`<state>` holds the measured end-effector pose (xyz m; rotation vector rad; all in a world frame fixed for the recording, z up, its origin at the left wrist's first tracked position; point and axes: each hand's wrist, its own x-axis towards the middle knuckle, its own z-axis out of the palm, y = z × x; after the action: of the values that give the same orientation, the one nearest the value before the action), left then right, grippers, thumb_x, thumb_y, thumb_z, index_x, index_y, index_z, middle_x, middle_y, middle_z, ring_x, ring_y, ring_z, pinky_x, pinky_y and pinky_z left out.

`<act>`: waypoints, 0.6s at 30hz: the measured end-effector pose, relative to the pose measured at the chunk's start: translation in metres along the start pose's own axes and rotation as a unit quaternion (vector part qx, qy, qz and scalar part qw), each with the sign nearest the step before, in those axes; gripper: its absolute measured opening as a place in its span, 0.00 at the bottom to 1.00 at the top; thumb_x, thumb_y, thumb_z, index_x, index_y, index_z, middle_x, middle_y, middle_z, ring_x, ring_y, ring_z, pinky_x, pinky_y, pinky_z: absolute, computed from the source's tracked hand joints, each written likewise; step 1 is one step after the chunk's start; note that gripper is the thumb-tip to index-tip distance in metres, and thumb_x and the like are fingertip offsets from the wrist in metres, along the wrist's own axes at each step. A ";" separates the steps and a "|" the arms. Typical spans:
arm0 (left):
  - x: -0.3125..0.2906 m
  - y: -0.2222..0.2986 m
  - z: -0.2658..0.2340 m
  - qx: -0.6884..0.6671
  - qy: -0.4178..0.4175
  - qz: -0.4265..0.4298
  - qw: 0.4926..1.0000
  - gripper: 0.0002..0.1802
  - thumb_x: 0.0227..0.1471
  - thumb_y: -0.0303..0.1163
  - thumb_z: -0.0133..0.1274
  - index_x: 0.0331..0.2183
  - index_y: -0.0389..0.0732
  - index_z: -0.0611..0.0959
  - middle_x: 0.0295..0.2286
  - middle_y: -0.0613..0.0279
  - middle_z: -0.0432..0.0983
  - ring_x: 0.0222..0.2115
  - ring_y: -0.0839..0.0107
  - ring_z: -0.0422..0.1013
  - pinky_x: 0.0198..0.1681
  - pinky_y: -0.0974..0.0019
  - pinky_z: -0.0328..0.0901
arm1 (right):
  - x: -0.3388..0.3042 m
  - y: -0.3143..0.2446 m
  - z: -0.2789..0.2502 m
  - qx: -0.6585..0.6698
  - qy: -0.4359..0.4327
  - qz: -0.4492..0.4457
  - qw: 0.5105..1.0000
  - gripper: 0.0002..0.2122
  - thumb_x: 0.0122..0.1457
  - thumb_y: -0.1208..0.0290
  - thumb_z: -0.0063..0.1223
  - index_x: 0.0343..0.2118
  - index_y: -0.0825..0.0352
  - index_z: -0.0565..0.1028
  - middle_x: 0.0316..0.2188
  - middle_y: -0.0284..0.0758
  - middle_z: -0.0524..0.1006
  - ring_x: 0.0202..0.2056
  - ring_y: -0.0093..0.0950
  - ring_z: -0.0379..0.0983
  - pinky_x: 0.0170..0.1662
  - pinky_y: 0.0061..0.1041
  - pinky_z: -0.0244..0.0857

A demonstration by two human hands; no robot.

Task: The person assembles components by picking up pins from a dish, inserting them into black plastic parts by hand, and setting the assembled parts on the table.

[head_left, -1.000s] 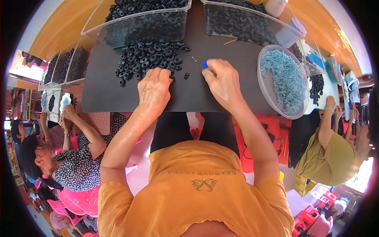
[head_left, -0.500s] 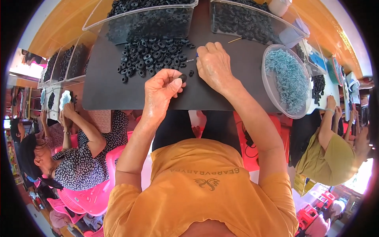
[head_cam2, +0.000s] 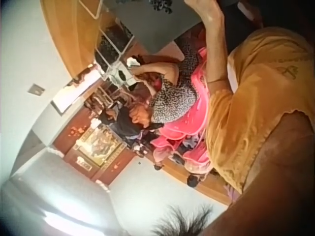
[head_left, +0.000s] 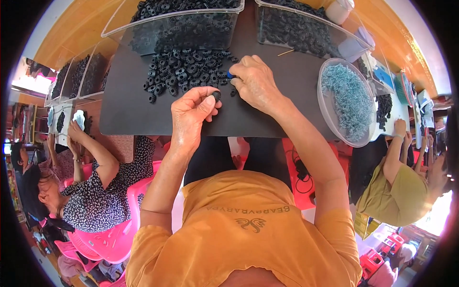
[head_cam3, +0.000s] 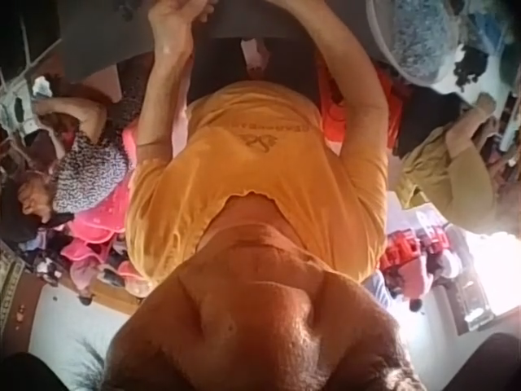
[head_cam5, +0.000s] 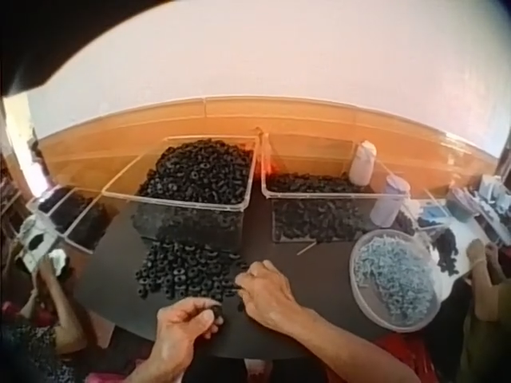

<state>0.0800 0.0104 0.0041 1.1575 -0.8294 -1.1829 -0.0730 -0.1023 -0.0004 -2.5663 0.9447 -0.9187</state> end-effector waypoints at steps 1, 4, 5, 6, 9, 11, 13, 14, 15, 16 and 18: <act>0.000 0.000 0.001 0.003 0.005 0.002 1.000 0.10 0.52 0.26 0.53 0.38 0.34 0.80 0.26 0.62 0.77 0.22 0.81 0.68 0.26 0.79 0.62 | 0.001 0.000 0.001 0.000 0.000 0.000 1.000 0.04 0.45 0.79 0.55 0.26 0.68 0.74 0.25 0.38 0.70 0.33 0.39 0.65 0.36 0.34 0.62; 0.002 0.001 0.003 0.000 -0.003 0.018 1.000 0.11 0.52 0.25 0.53 0.39 0.34 0.80 0.27 0.62 0.77 0.22 0.81 0.67 0.25 0.79 0.62 | 0.003 0.000 0.002 0.006 -0.013 0.001 1.000 0.03 0.45 0.78 0.54 0.23 0.69 0.72 0.24 0.38 0.69 0.32 0.39 0.65 0.36 0.35 0.61; 0.002 0.002 0.003 0.000 -0.003 0.018 1.000 0.11 0.52 0.25 0.53 0.39 0.34 0.80 0.27 0.62 0.77 0.22 0.81 0.67 0.25 0.79 0.62 | 0.004 -0.001 0.001 0.007 -0.017 -0.002 1.000 0.03 0.44 0.79 0.53 0.22 0.70 0.72 0.25 0.41 0.70 0.33 0.41 0.65 0.36 0.37 0.62; 0.002 0.002 0.003 -0.007 -0.004 0.011 1.000 0.11 0.52 0.25 0.52 0.40 0.34 0.80 0.27 0.62 0.76 0.22 0.81 0.67 0.25 0.79 0.62 | 0.005 -0.001 0.000 0.008 -0.020 -0.004 1.000 0.02 0.42 0.81 0.53 0.21 0.72 0.71 0.26 0.43 0.71 0.33 0.42 0.66 0.36 0.39 0.63; 0.003 0.001 0.003 -0.023 -0.009 -0.005 1.000 0.13 0.53 0.25 0.52 0.42 0.35 0.79 0.26 0.62 0.76 0.22 0.81 0.67 0.25 0.79 0.62 | 0.002 0.000 0.000 0.003 0.002 -0.002 1.000 0.03 0.44 0.80 0.52 0.21 0.72 0.69 0.26 0.45 0.71 0.32 0.43 0.66 0.36 0.39 0.62; 0.002 0.002 0.004 -0.032 -0.012 -0.014 0.999 0.14 0.53 0.25 0.51 0.43 0.35 0.79 0.26 0.62 0.76 0.22 0.80 0.67 0.25 0.79 0.62 | -0.001 -0.002 -0.006 0.011 0.007 0.017 1.000 0.03 0.45 0.79 0.51 0.23 0.72 0.69 0.25 0.44 0.70 0.31 0.42 0.66 0.35 0.38 0.62; 0.000 0.004 0.007 -0.057 -0.023 0.001 0.998 0.14 0.54 0.25 0.51 0.43 0.35 0.78 0.27 0.61 0.77 0.22 0.80 0.68 0.25 0.78 0.62 | -0.007 -0.009 -0.017 0.020 0.010 0.036 0.999 0.04 0.46 0.78 0.51 0.24 0.71 0.69 0.25 0.42 0.70 0.30 0.41 0.67 0.34 0.36 0.61; 0.000 0.005 0.008 -0.057 -0.021 0.001 0.998 0.14 0.54 0.25 0.51 0.43 0.35 0.78 0.27 0.61 0.77 0.22 0.80 0.68 0.25 0.78 0.62 | -0.011 -0.015 -0.025 0.051 0.020 0.050 0.997 0.04 0.47 0.78 0.52 0.26 0.71 0.69 0.23 0.41 0.69 0.28 0.38 0.67 0.33 0.33 0.62; 0.000 0.005 0.008 -0.055 -0.026 -0.006 0.998 0.13 0.53 0.25 0.52 0.42 0.35 0.78 0.26 0.62 0.76 0.22 0.80 0.68 0.25 0.78 0.62 | -0.015 -0.022 -0.030 0.081 0.029 0.065 0.994 0.04 0.48 0.79 0.52 0.27 0.71 0.70 0.22 0.40 0.69 0.26 0.34 0.67 0.31 0.30 0.62; 0.000 0.005 0.008 -0.054 -0.031 -0.015 0.998 0.12 0.53 0.25 0.53 0.41 0.35 0.78 0.25 0.62 0.76 0.22 0.80 0.68 0.25 0.79 0.62 | -0.019 -0.027 -0.034 0.082 0.027 0.066 0.994 0.04 0.48 0.79 0.52 0.27 0.71 0.70 0.22 0.40 0.69 0.26 0.34 0.67 0.31 0.30 0.62; 0.000 0.004 0.011 -0.077 -0.035 -0.031 0.996 0.10 0.52 0.26 0.53 0.39 0.35 0.79 0.25 0.62 0.76 0.22 0.80 0.68 0.25 0.79 0.63 | -0.029 -0.036 -0.039 0.188 0.014 0.140 0.972 0.05 0.47 0.80 0.51 0.27 0.72 0.69 0.26 0.45 0.72 0.29 0.40 0.70 0.33 0.34 0.63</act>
<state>0.0707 0.0081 0.0107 1.0263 -0.7461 -1.3207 -0.0973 -0.0569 0.0312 -2.0497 0.9987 -0.9488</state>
